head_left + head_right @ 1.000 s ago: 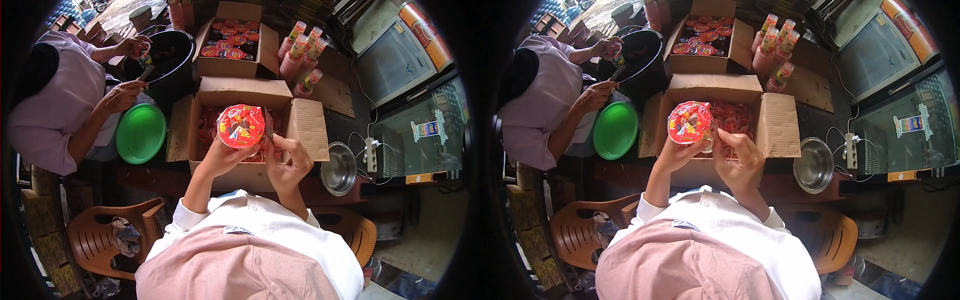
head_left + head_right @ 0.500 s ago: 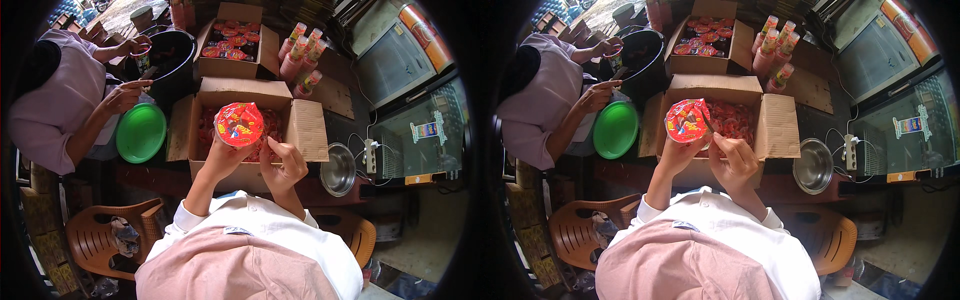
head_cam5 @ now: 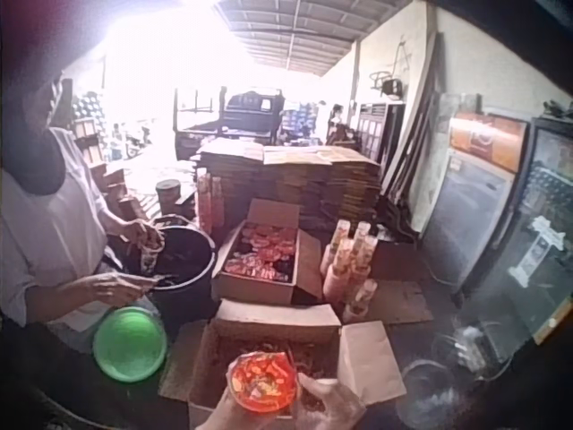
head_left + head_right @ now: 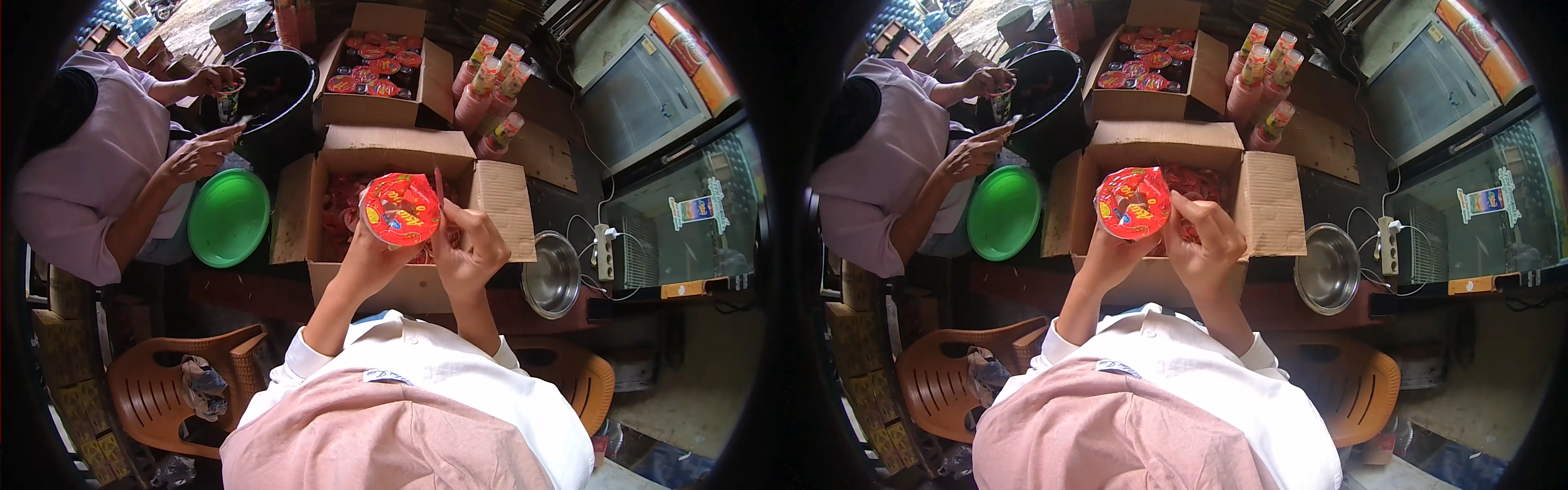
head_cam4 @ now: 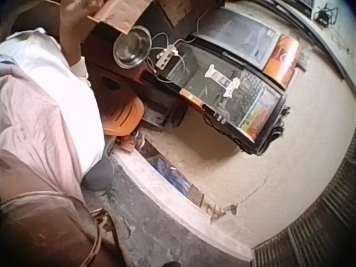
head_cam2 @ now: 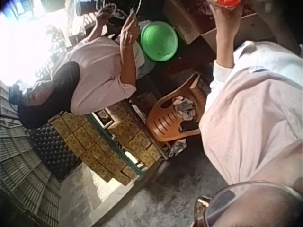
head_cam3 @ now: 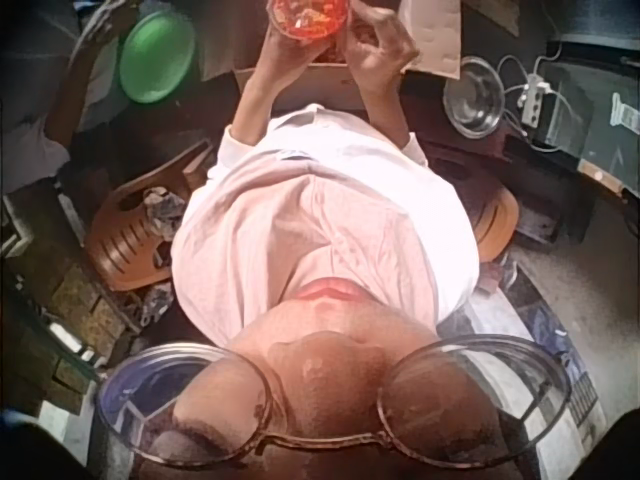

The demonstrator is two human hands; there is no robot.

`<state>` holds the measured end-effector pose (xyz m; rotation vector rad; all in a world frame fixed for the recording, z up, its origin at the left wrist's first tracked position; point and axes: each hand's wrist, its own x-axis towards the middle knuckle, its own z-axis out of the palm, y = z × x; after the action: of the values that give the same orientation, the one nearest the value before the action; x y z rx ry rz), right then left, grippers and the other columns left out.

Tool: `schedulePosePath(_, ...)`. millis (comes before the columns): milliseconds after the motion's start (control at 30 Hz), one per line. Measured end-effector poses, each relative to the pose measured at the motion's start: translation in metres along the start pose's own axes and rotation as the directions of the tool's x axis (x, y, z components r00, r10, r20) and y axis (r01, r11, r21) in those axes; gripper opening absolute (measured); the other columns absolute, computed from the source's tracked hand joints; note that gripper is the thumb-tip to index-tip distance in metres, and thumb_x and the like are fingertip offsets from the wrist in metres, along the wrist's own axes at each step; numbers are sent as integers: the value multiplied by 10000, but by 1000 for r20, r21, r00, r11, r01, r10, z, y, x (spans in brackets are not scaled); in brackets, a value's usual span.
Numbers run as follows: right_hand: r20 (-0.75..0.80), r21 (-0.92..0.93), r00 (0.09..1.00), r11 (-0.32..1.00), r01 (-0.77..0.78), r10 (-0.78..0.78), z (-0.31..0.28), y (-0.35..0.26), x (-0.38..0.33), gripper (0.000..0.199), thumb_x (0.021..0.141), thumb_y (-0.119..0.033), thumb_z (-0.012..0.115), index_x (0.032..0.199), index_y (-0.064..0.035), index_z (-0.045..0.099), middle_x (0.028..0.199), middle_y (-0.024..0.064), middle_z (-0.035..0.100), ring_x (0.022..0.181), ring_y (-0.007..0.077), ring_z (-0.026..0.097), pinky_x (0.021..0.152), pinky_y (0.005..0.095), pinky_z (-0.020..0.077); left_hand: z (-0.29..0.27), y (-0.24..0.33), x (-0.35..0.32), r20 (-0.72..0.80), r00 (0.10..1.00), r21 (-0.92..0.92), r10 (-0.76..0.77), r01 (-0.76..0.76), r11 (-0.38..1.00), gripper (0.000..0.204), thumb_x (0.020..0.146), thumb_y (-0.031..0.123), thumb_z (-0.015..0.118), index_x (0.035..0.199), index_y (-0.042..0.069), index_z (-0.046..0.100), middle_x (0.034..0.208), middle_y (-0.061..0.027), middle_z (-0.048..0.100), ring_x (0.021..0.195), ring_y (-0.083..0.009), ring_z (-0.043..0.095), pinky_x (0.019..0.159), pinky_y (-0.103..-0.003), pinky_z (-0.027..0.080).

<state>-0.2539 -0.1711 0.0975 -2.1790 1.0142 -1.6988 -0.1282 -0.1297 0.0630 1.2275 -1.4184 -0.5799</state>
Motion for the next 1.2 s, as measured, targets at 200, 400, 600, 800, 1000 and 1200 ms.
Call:
schedulePosePath(200,30,224,984,958,-179,177,-4,3,2,214,660,35,681,858,-25,628,688,80,616,615,136,614,535,226,462,0,1,-2,145,987,-274,-70,108,956,365,765,40,635,1102,22,497,1049,-37,550,949,-117,528,798,-275,443)
schedulePosePath(400,8,225,984,958,-176,179,-12,-1,-5,187,663,26,682,833,-26,622,684,85,616,615,151,617,540,233,464,-1,11,-1,159,984,-496,-79,149,856,352,781,23,618,1111,17,496,1048,-33,551,960,-103,514,811,-259,422)
schedulePosePath(600,36,106,994,989,-106,103,-14,-8,-5,215,650,14,691,845,-44,623,668,90,604,592,172,605,522,244,463,1,15,0,94,994,-515,-50,92,852,276,795,46,612,1057,13,530,979,-18,552,849,-75,526,700,-218,454)
schedulePosePath(800,37,68,996,994,-82,80,-12,-4,-5,226,651,5,697,856,-47,621,692,85,611,605,168,612,524,247,472,1,3,-6,181,981,-504,-71,154,850,400,778,24,622,1145,19,463,1060,-37,529,964,-103,502,797,-257,430)
schedulePosePath(1000,72,162,992,980,-112,102,-13,2,0,201,656,9,694,838,-47,626,703,84,616,611,166,618,526,243,472,-6,2,-3,200,979,-410,-28,109,905,453,756,77,664,1148,18,445,1052,-35,526,936,-100,506,790,-258,433)
schedulePosePath(1200,81,134,994,987,-88,78,-14,-1,1,206,654,10,693,840,-53,632,686,82,614,608,163,615,526,238,470,-11,0,-2,239,970,-433,-46,148,889,461,743,90,679,1138,16,455,1053,-39,529,957,-109,501,824,-269,419)
